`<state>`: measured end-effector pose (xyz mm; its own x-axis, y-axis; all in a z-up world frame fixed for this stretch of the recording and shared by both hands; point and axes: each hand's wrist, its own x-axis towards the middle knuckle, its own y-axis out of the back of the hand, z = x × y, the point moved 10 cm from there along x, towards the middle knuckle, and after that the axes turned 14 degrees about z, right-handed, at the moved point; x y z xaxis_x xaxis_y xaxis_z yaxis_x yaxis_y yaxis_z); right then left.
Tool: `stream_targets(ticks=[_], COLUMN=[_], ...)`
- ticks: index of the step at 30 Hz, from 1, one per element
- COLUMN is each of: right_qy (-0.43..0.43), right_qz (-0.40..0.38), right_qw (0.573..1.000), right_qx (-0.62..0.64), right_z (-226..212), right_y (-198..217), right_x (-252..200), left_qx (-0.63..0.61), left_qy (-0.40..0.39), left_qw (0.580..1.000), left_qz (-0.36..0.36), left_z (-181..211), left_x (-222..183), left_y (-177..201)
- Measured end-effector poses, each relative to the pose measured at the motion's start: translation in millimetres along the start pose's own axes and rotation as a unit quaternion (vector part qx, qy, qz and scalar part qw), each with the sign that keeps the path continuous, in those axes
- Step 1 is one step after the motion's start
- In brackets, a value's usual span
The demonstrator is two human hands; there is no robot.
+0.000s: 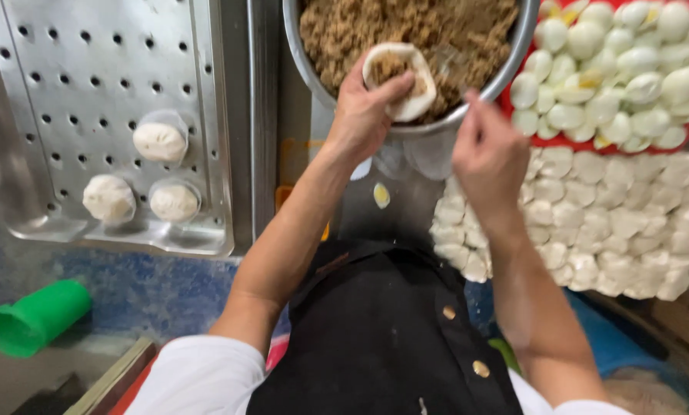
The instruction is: Preparing siopao buns by placing meat filling and a slice of hard-boiled egg into dough, folding it closed, and placing it on a liner in a steamer tray.
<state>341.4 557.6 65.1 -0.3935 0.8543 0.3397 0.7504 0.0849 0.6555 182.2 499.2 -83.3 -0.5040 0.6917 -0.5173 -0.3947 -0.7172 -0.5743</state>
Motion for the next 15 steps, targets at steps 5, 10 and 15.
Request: stream_targets(ticks=[5,10,15], right_qy=[-0.038,0.047,0.088], right_qz=[-0.017,-0.025,-0.019], right_qw=[0.998,0.998,0.995], right_qx=[0.049,0.019,0.036], right_z=[-14.1,-2.0,-6.2], right_y=[6.7,-13.2,-17.1], right_x=[-2.7,-14.0,2.4], left_qx=[-0.021,-0.057,-0.065], left_qy=[-0.098,-0.112,-0.086], left_qw=[0.995,0.992,0.994], left_qz=[-0.010,0.019,-0.005], left_z=[16.1,10.0,14.2], left_x=[-7.8,-6.4,-30.4], left_y=[4.4,13.2,21.8])
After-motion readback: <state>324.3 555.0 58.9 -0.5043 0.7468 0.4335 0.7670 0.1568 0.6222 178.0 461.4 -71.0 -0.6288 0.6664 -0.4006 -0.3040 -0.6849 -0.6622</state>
